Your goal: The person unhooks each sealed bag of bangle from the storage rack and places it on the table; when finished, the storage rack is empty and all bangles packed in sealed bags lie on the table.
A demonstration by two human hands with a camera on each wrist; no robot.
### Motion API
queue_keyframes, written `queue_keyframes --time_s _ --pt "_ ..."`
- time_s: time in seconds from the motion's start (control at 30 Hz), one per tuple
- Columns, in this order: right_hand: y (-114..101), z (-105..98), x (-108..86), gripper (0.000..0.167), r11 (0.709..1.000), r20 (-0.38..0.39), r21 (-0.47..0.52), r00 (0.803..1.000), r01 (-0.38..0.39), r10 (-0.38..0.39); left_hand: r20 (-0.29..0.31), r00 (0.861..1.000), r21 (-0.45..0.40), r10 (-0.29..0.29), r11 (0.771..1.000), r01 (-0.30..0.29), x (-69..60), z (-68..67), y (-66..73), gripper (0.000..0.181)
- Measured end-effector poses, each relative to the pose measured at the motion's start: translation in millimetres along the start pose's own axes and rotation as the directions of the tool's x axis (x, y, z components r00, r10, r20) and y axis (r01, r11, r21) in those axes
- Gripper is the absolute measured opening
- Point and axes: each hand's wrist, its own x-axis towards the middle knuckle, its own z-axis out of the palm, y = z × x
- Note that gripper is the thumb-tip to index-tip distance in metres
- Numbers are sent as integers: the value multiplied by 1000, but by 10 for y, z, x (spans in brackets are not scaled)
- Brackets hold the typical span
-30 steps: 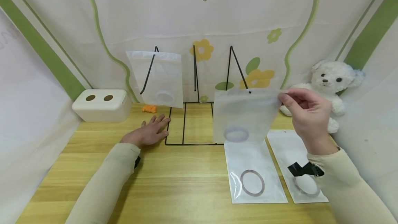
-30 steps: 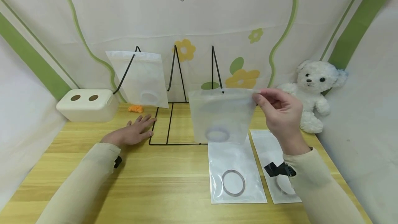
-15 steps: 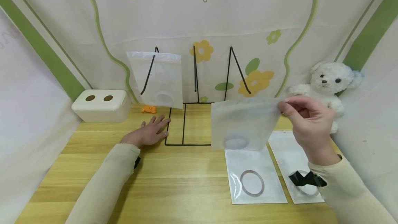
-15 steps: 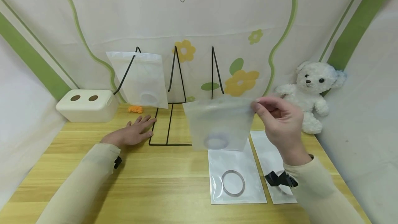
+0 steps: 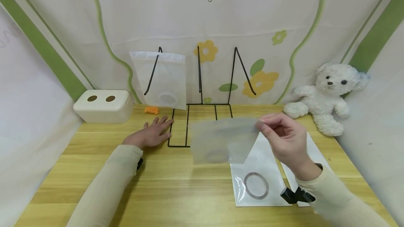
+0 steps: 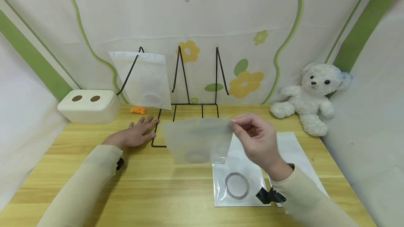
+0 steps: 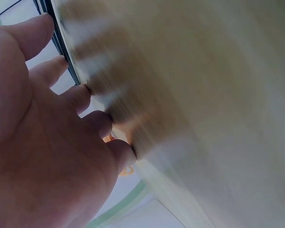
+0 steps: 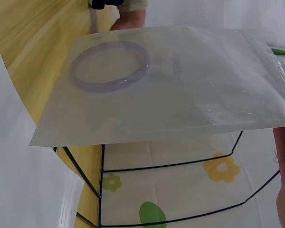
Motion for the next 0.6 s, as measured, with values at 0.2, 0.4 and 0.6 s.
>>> queue_keyframes --time_s 0.2,0.4,0.6 --pt "-22 166 -100 14 999 83 24 996 -33 31 -2 1000 11 2 1000 -2 6 1 4 66" --pt "-22 269 -158 11 986 110 -55 981 -157 162 -3 1000 -17 12 1000 -12 -10 -5 -35 68" --pt "93 368 -124 7 927 53 -190 939 -324 339 -14 998 -54 55 997 -55 119 85 -255 74"
